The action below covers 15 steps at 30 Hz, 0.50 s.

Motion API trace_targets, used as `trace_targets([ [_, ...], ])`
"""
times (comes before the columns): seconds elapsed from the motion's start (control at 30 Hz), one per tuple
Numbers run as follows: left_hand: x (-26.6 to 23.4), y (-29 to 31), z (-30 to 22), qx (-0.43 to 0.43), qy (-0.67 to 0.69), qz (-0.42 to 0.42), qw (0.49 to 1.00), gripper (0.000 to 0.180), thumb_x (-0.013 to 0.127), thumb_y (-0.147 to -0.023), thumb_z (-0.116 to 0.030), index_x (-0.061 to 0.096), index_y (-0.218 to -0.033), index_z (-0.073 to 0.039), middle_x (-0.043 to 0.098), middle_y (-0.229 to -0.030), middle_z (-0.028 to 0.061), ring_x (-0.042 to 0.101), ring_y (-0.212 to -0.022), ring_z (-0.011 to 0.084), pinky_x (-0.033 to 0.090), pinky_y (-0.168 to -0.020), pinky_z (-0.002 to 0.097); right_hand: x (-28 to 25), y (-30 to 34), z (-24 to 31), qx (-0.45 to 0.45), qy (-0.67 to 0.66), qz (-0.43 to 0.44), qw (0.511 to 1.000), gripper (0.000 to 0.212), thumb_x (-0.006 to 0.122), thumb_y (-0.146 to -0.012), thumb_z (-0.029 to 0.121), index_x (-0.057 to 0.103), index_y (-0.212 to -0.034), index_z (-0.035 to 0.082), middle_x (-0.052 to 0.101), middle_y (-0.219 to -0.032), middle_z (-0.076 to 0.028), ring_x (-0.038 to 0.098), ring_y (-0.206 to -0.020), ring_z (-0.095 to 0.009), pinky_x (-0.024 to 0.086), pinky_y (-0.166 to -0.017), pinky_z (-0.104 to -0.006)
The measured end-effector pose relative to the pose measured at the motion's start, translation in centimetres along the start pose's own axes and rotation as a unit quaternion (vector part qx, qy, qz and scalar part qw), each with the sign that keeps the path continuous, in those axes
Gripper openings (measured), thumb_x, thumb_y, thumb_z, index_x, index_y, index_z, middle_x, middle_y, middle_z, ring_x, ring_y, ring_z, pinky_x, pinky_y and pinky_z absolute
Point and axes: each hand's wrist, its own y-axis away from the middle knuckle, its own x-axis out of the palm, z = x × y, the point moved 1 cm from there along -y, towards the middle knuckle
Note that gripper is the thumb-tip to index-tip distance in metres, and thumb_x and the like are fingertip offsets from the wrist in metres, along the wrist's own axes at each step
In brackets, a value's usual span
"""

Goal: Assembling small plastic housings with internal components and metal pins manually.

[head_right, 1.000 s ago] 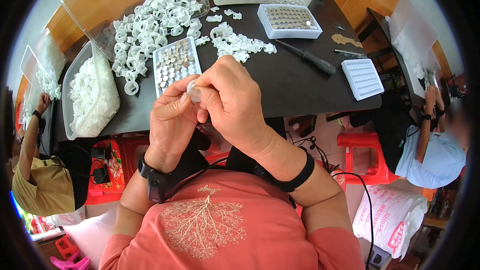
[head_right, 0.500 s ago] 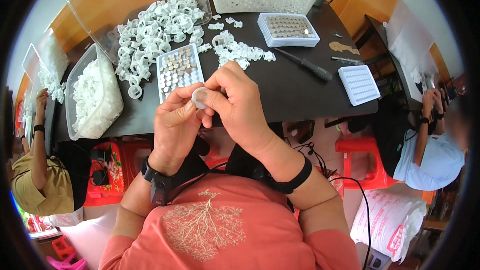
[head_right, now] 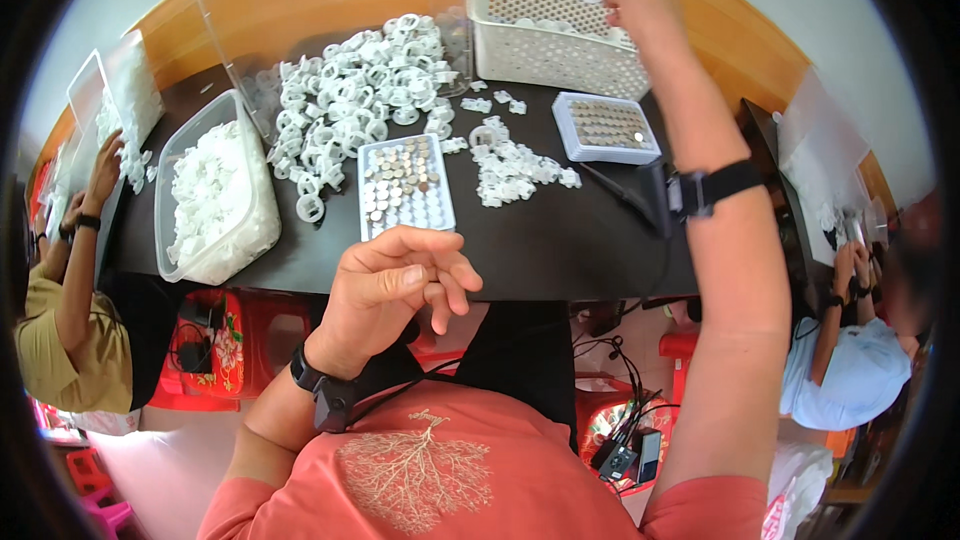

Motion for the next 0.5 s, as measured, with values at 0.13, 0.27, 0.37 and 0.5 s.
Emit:
trace_targets([
  [0.13,-1.4,0.9,-1.4,0.011,-0.029,0.013,0.999,0.033,0.066,-0.095,-0.014,0.064,-0.122,0.004,0.07,-0.101,0.0244,0.071,-0.085,0.0276,0.058,-0.061,0.0328,3.3,3.0,3.1,-0.189,0.226,0.093,0.951,0.023,0.07,-0.081,0.013,0.07,-0.1,0.0,0.07,-0.089,-0.008,0.065,-0.08,-0.018,0.052,-0.071,-0.0328],
  [0.27,-2.3,1.1,-1.7,0.001,0.014,-0.023,1.0,0.027,0.062,-0.097,-0.006,0.064,-0.122,0.005,0.07,-0.101,0.0199,0.07,-0.084,0.022,0.057,-0.065,0.0302,9.3,10.5,4.1,-0.149,0.278,0.343,0.885,0.016,0.067,-0.075,0.009,0.072,-0.09,0.005,0.07,-0.088,-0.009,0.066,-0.078,-0.024,0.051,-0.073,-0.0345],
  [0.37,-2.8,1.3,-1.5,-0.007,-0.006,-0.044,0.999,0.03,0.064,-0.095,-0.012,0.064,-0.12,0.004,0.07,-0.1,0.0226,0.071,-0.084,0.0278,0.058,-0.062,0.033,10.5,11.9,2.4,-0.233,0.38,0.302,0.843,0.013,0.065,-0.074,0.005,0.071,-0.085,0.007,0.071,-0.085,-0.012,0.067,-0.082,-0.033,0.051,-0.071,-0.043],
  [0.5,-3.0,1.3,-1.6,-0.009,0.006,-0.049,0.999,0.028,0.062,-0.096,-0.01,0.064,-0.12,0.004,0.07,-0.1,0.0227,0.071,-0.083,0.0279,0.058,-0.061,0.033,10.5,11.3,0.6,-0.221,0.381,0.337,0.832,0.011,0.066,-0.074,0.006,0.071,-0.084,0.007,0.07,-0.082,-0.013,0.067,-0.081,-0.033,0.051,-0.07,-0.0424],
])
